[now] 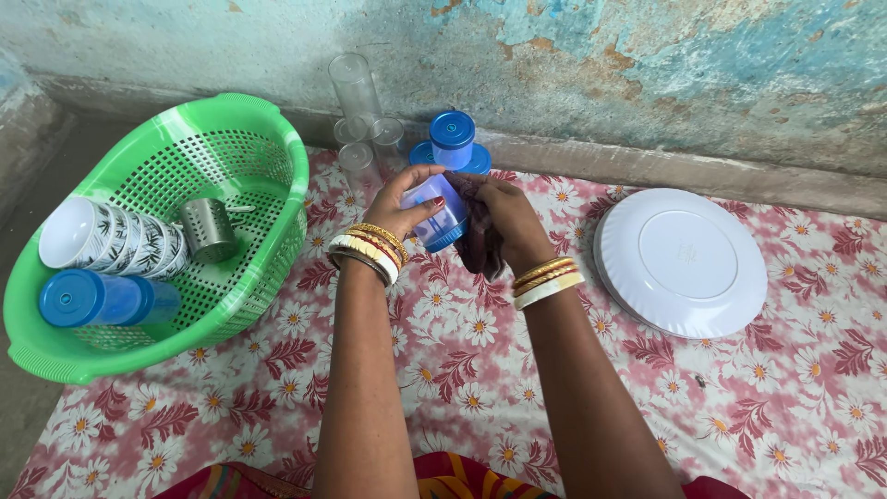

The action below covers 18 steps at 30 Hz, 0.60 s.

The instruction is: The person wipes several small blue plastic containers with a dark cloth, handling them one at a time. The containers are picked from a green basket, wiped on all sides, and placed on the floor beside other cleaned containers.

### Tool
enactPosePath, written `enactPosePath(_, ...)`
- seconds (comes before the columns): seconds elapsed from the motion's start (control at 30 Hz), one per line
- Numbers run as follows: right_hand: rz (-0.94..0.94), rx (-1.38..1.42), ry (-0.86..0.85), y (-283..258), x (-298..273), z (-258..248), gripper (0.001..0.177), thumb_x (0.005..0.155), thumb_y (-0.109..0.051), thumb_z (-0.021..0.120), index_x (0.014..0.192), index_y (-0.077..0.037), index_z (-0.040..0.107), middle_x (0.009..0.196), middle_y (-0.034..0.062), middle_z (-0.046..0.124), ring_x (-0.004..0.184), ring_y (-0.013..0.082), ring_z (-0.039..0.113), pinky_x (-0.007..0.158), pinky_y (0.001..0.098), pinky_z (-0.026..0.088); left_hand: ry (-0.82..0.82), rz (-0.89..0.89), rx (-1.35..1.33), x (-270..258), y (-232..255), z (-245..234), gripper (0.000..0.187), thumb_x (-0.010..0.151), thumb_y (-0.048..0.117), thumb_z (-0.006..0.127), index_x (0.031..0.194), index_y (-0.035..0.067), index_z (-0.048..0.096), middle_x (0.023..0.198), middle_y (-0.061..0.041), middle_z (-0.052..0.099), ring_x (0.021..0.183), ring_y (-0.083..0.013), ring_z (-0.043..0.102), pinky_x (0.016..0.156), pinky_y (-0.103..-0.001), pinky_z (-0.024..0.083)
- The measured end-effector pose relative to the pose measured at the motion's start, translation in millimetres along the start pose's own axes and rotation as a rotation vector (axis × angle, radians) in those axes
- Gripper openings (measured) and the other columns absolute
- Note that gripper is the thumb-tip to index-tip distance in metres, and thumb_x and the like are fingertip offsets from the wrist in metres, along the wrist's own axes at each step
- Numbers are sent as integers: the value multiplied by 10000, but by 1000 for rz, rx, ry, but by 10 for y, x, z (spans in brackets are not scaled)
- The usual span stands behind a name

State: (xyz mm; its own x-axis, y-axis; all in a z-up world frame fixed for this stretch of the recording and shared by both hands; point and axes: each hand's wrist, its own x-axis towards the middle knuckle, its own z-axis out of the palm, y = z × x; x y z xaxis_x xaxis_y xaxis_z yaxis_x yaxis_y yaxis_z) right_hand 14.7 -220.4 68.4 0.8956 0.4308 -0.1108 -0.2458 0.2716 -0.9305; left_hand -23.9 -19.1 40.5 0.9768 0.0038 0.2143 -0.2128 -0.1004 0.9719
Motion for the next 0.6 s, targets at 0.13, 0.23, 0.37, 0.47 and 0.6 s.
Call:
enactPosePath(0.13, -5, -427, 237, -66, -41, 181, 356, 990, -128, 504, 1282, -136, 707, 1022, 115, 770, 829, 234, 721, 779, 328, 574, 203, -224, -7, 124, -212, 145, 422, 928, 157, 729, 1340, 173, 643, 1202, -26, 685, 1039, -133, 630, 875, -307, 525)
enactPosePath(0.23, -573, -1068, 429, -52, -171, 565, 347, 931, -122, 584, 1247, -177, 717, 1141, 81, 752, 937, 285, 691, 870, 383, 533, 368, -48, 42, 198, -492, 186, 404, 968, 176, 731, 1358, 170, 623, 1237, -39, 702, 1111, -132, 656, 958, -272, 508)
enactPosePath(0.37, -990, -1420, 497, 56, -419, 973, 399, 809, -145, 643, 1202, -117, 712, 1229, 82, 736, 1056, 358, 649, 943, 463, 483, 424, -226, -150, 141, -625, -74, 331, 978, 160, 699, 1309, 158, 694, 1184, -68, 731, 945, -151, 666, 733, -287, 513)
enactPosePath(0.47, -847, -1360, 409, 109, -462, 943, 389, 812, -127, 645, 1191, -109, 734, 1188, 88, 725, 1000, 359, 661, 841, 466, 477, 300, -308, -127, -21, -500, -195, 325, 980, 153, 699, 1304, 174, 689, 1181, -41, 737, 960, -143, 700, 779, -270, 568)
enactPosePath(0.6, -339, -967, 298, 56, -180, 605, 345, 932, -135, 584, 1235, -148, 748, 1138, 129, 742, 931, 301, 661, 837, 413, 541, 143, -502, -211, -128, -169, -163, 367, 936, 179, 693, 1303, 186, 679, 1132, -24, 708, 930, -179, 663, 716, -344, 577)
